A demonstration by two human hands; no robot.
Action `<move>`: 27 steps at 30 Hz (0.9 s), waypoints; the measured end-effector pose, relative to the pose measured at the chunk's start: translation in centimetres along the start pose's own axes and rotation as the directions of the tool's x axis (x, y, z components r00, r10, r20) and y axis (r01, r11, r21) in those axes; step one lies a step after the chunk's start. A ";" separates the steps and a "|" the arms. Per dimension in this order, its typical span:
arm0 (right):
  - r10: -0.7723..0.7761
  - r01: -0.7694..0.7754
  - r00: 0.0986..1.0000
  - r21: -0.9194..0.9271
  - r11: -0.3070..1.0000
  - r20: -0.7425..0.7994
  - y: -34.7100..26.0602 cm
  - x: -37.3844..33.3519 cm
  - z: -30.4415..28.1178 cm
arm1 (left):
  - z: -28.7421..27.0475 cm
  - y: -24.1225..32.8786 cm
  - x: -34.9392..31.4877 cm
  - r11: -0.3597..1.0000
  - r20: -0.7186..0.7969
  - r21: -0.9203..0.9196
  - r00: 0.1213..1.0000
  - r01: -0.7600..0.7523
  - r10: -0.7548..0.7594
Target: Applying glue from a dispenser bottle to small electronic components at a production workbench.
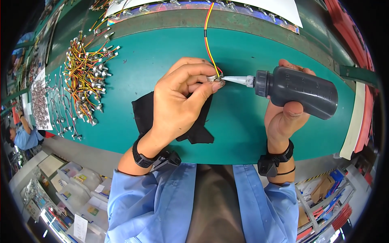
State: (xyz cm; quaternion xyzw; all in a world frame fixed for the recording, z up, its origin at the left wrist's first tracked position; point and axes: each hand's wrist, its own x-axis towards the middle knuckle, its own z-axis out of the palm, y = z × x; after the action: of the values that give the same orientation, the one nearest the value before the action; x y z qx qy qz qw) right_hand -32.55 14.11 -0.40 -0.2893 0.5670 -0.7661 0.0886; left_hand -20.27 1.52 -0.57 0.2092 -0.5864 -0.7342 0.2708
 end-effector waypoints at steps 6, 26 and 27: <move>-0.010 0.010 1.000 -0.014 1.000 0.001 0.0 0.0 0.1 | 0.0 0.0 0.0 1.000 0.018 0.022 1.000 -0.023 0.022; 0.051 -0.051 0.999 -0.001 0.999 -0.005 -0.1 0.0 -0.2 | -0.1 -0.1 -0.1 0.999 0.022 0.023 0.999 -0.026 0.026; 0.053 -0.053 0.999 0.002 0.999 -0.007 -0.1 0.0 -0.2 | -0.1 -0.1 0.0 0.999 0.024 0.023 0.999 -0.027 0.026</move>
State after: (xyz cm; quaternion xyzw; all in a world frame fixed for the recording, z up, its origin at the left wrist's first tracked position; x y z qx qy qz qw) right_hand -32.68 14.31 -0.39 -0.2711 0.5742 -0.7650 0.1072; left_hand -20.23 1.51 -0.65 0.1957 -0.6008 -0.7262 0.2710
